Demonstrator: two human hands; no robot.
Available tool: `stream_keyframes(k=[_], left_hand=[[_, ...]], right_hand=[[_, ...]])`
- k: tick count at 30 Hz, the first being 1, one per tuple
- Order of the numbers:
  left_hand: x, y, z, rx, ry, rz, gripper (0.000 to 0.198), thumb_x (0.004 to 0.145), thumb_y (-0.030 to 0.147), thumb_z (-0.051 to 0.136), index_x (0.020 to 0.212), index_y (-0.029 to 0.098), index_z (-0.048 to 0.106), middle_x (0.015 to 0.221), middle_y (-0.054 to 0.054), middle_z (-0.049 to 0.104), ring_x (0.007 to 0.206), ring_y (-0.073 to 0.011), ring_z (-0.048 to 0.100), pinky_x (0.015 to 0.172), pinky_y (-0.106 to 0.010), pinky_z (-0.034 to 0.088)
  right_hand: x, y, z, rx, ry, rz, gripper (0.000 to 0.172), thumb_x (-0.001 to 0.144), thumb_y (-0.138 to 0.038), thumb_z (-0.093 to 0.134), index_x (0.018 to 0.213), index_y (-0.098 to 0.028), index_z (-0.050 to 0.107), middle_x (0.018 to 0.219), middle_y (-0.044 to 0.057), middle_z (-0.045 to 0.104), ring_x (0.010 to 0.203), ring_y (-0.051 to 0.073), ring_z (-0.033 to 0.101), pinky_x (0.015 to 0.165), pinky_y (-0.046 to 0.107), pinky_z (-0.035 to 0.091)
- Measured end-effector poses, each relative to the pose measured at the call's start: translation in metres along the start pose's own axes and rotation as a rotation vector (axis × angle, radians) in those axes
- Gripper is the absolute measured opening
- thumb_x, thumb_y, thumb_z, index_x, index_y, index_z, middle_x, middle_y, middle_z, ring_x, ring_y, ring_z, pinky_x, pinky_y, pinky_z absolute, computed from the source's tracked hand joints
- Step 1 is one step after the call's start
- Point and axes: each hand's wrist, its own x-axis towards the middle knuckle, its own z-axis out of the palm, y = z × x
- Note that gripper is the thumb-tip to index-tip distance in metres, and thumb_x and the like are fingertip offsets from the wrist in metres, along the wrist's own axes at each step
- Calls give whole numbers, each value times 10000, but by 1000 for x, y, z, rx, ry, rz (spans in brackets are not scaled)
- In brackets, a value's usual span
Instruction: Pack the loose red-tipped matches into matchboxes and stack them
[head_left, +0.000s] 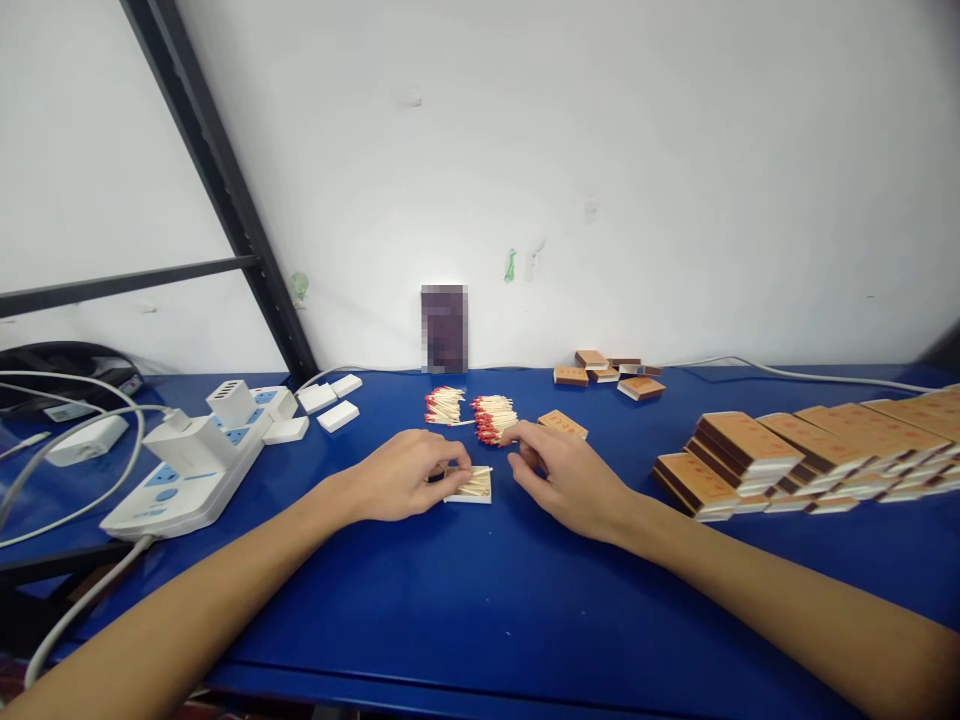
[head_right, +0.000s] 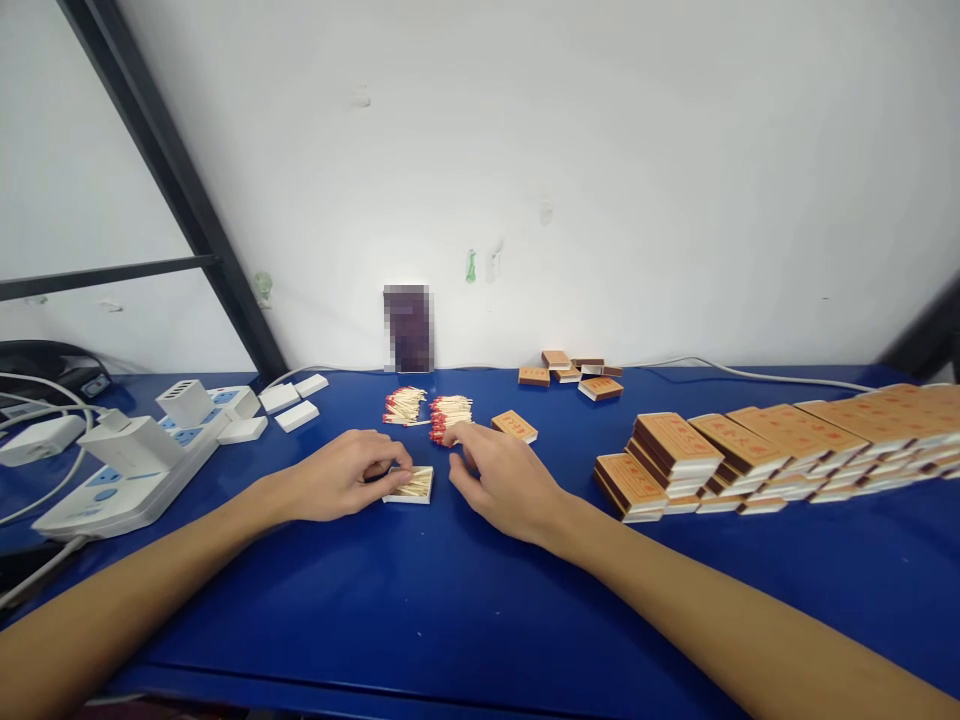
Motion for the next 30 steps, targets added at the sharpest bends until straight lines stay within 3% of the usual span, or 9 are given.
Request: stream_keyframes(k=[10, 18, 21, 26, 30], left_hand=[[0, -3, 0, 11, 37, -62, 215, 945, 311, 444, 909, 196, 622, 554, 51, 464, 527, -106, 438, 591, -245, 337], [5, -36, 12, 148, 302, -311, 166, 924, 290, 476, 910, 195, 611, 746, -7, 573, 740, -175, 518, 684, -304, 383], [5, -43, 14, 148, 263, -318, 176, 932, 306, 480, 934, 202, 622, 839, -25, 583, 808, -191, 518, 729, -324, 402], [5, -41, 12, 136, 167, -173, 265, 964, 296, 434, 1166, 234, 594, 1043, -62, 546, 956, -213, 491, 871, -370, 415], [6, -40, 11, 155, 86, -135, 332, 982, 290, 389, 1252, 253, 579, 1038, -77, 531, 990, -227, 477, 918, -405, 399]], right_hand=[[3, 7, 5, -209, 3, 97, 128, 852, -151, 510, 915, -192, 614, 784, 28, 592, 775, 192, 512, 707, 316, 363], [13, 23, -8, -348, 2, 77, 156, 871, -145, 519, 930, -195, 656, 868, 53, 597, 831, 208, 499, 725, 326, 339], [13, 27, -9, -386, -34, 78, 144, 886, -184, 527, 932, -208, 661, 886, 51, 589, 836, 212, 498, 725, 335, 331], [12, 28, -4, -427, -57, 68, 160, 907, -176, 500, 948, -207, 651, 922, 55, 587, 863, 215, 506, 736, 348, 324], [13, 26, -4, -445, -69, 68, 147, 919, -183, 497, 930, -205, 642, 919, 53, 592, 860, 209, 517, 732, 341, 314]])
